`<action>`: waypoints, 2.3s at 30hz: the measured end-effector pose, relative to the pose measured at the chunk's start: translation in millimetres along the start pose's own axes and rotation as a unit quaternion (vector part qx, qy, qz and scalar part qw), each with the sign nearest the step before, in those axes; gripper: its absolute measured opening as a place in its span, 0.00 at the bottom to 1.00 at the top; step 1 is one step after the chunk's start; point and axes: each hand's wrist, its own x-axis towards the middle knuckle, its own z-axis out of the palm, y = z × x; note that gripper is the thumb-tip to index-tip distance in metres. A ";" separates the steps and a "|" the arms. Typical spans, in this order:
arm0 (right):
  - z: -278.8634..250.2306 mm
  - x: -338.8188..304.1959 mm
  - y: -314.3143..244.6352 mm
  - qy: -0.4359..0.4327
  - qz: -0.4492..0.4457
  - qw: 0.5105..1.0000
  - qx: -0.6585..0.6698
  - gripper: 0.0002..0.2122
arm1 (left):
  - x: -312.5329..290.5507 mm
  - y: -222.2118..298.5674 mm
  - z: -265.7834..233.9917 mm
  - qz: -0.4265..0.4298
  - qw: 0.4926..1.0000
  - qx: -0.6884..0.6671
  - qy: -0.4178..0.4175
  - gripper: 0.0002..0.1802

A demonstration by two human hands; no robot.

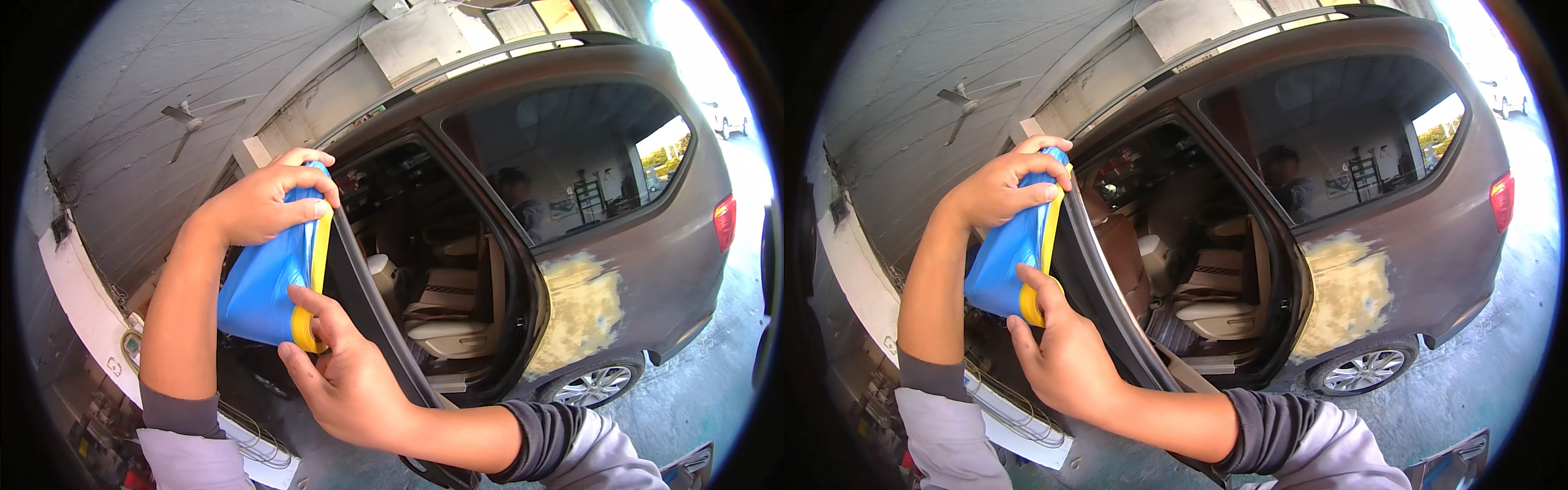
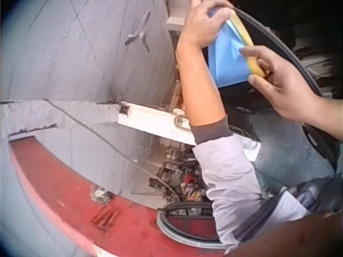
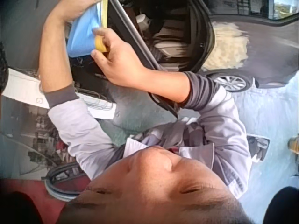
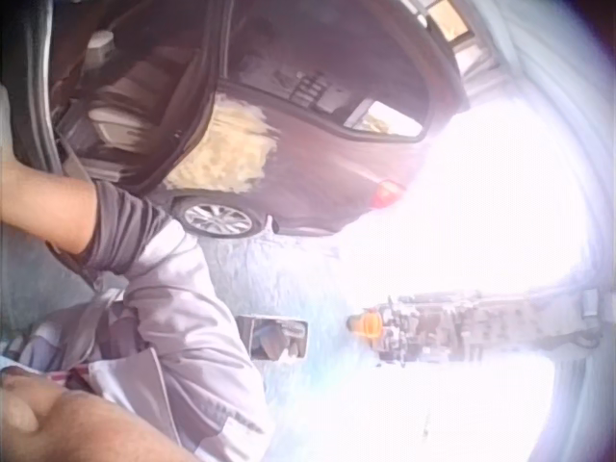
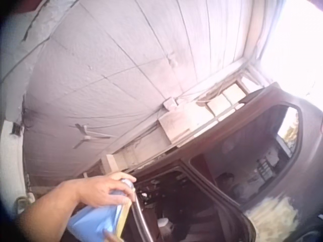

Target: The person retrieves a roll of blue masking tape from a box, walks to a brown SUV, and applies the tape along the door frame and lower body panel. The tape is smoothed by hand to secure it in place.

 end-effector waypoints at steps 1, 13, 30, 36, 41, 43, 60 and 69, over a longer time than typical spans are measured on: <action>3.3 0.8 0.2 0.009 -0.005 1.000 -0.022 0.27 | -0.6 -0.2 1.0 -0.002 1.000 -0.001 0.004 0.09; -2.8 9.2 6.9 0.015 0.040 0.978 -0.203 0.24 | 5.7 -25.4 20.3 0.072 0.995 -0.020 0.072 0.06; -5.6 8.1 19.1 0.055 -0.028 0.952 -0.300 0.21 | 18.9 -42.6 31.3 0.119 0.986 -0.051 0.104 0.21; -9.0 9.3 12.8 0.025 -0.015 0.939 -0.344 0.21 | 5.4 -45.6 55.0 0.093 0.953 -0.072 0.279 0.35; -0.2 14.2 15.8 0.037 -0.063 0.941 -0.331 0.19 | 0.6 -32.7 43.4 -0.022 0.960 0.026 0.278 0.26; -0.1 14.8 14.8 0.032 -0.065 0.941 -0.331 0.18 | -2.9 -29.7 36.6 -0.059 0.972 0.062 0.221 0.22; -7.4 22.1 2.3 0.062 -0.086 0.954 -0.280 0.18 | 13.7 -57.5 17.2 -0.014 0.901 -0.396 0.174 0.11; -6.5 33.6 -8.0 0.090 -0.116 0.954 -0.261 0.18 | 16.3 -61.5 -6.6 -0.007 0.861 -0.382 0.335 0.08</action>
